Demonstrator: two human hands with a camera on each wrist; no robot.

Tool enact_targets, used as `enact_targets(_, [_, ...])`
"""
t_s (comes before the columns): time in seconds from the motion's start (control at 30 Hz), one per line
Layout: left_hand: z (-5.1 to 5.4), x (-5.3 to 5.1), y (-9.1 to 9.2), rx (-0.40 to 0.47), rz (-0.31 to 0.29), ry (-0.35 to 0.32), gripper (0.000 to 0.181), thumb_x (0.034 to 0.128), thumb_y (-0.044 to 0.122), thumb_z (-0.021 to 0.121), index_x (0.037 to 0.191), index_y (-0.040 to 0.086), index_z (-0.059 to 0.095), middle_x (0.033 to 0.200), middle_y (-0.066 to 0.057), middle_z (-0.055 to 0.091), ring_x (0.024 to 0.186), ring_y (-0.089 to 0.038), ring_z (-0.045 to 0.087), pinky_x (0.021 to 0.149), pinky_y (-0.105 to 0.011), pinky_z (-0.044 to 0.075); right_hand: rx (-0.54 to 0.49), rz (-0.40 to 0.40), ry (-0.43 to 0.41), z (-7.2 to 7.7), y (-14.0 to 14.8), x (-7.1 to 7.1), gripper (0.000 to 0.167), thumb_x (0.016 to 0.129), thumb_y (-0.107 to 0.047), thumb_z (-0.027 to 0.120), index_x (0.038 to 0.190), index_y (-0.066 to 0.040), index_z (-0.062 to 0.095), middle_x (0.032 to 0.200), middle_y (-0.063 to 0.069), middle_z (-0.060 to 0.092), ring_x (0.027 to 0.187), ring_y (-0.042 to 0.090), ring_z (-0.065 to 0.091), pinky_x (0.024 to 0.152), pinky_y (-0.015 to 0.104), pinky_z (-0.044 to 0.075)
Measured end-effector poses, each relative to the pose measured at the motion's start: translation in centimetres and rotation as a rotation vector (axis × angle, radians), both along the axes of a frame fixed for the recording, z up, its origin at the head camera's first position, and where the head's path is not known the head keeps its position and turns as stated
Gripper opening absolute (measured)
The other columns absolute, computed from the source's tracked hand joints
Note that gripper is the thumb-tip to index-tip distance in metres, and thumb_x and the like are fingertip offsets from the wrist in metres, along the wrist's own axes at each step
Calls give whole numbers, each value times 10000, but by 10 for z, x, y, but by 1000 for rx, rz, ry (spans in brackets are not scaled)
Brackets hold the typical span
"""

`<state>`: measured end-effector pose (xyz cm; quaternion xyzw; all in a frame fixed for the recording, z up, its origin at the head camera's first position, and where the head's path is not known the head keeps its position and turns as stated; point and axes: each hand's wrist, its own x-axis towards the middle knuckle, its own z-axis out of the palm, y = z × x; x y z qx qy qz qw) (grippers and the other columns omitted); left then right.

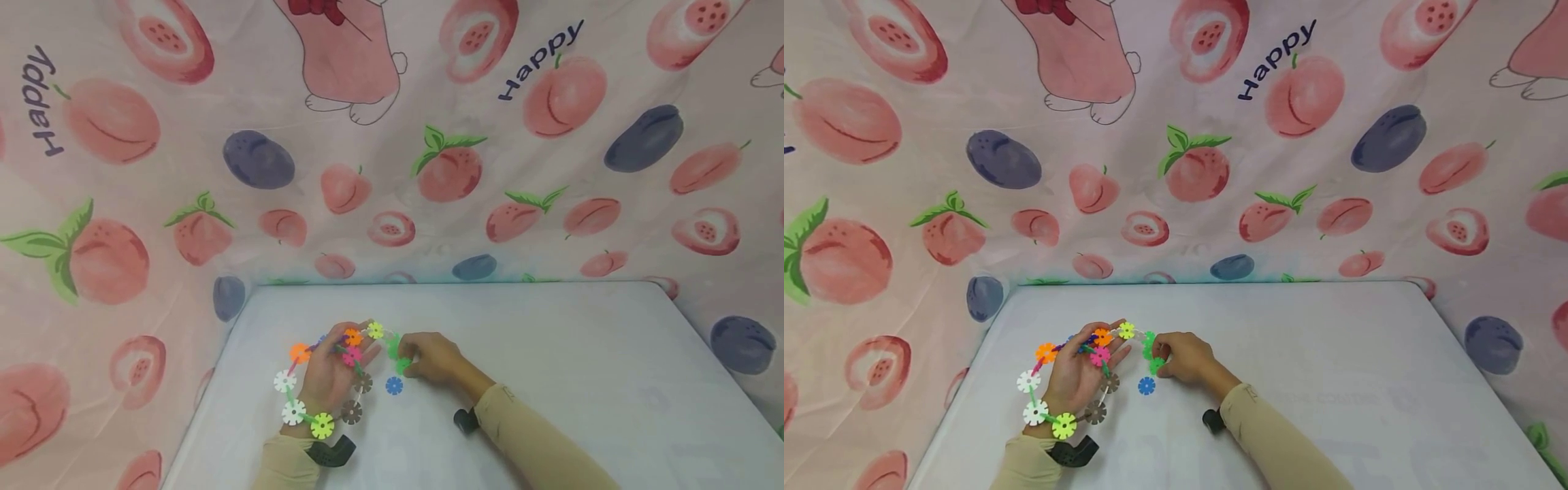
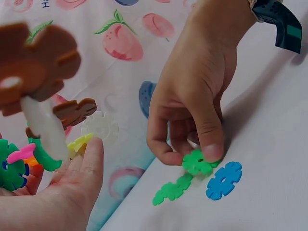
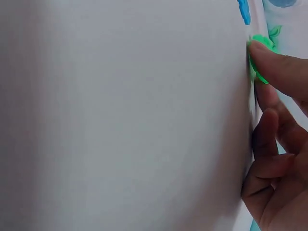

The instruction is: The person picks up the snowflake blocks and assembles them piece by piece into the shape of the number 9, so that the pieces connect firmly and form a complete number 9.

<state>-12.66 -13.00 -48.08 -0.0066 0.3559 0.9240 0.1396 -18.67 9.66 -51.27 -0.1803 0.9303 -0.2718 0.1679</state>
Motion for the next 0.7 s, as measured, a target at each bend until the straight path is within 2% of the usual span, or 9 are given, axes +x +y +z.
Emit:
enact_targets(0.27, [-2, -1, 1, -38, -4, 13, 258, 1110, 312, 371, 1136, 139, 560, 1619, -185, 345, 1438, -352, 461, 1154, -450, 436, -249, -95, -71, 0, 14, 0, 76, 861, -233, 765, 914, -270, 726, 850, -98, 709, 861, 143, 626, 825, 381, 532])
enact_targets(0.37, [-1, -1, 2, -43, -2, 4, 270, 1111, 311, 368, 1138, 129, 565, 1600, -185, 372, 1408, -349, 495, 1140, -443, 452, -355, -160, -149, 3, 19, 1, 47, 882, -250, 750, 929, -240, 748, 831, -51, 712, 834, 165, 628, 779, 362, 538])
enact_targets(0.5, [-1, -1, 2, -46, -5, 13, 300, 1114, 297, 348, 1127, 125, 593, 1593, -186, 364, 1377, -326, 517, 1140, -436, 450, -500, -235, -280, 10, 25, 2, 102, 914, -239, 707, 946, -152, 749, 816, 22, 684, 768, 189, 604, 680, 319, 521])
enact_targets(0.7, [-2, -2, 3, -29, -20, 21, 304, 1116, 302, 351, 1122, 136, 605, 1596, -185, 369, 1315, -300, 555, 1156, -435, 428, -637, -277, -394, 18, 24, 6, 176, 948, -198, 661, 993, -32, 700, 846, 73, 678, 746, 185, 583, 660, 287, 491])
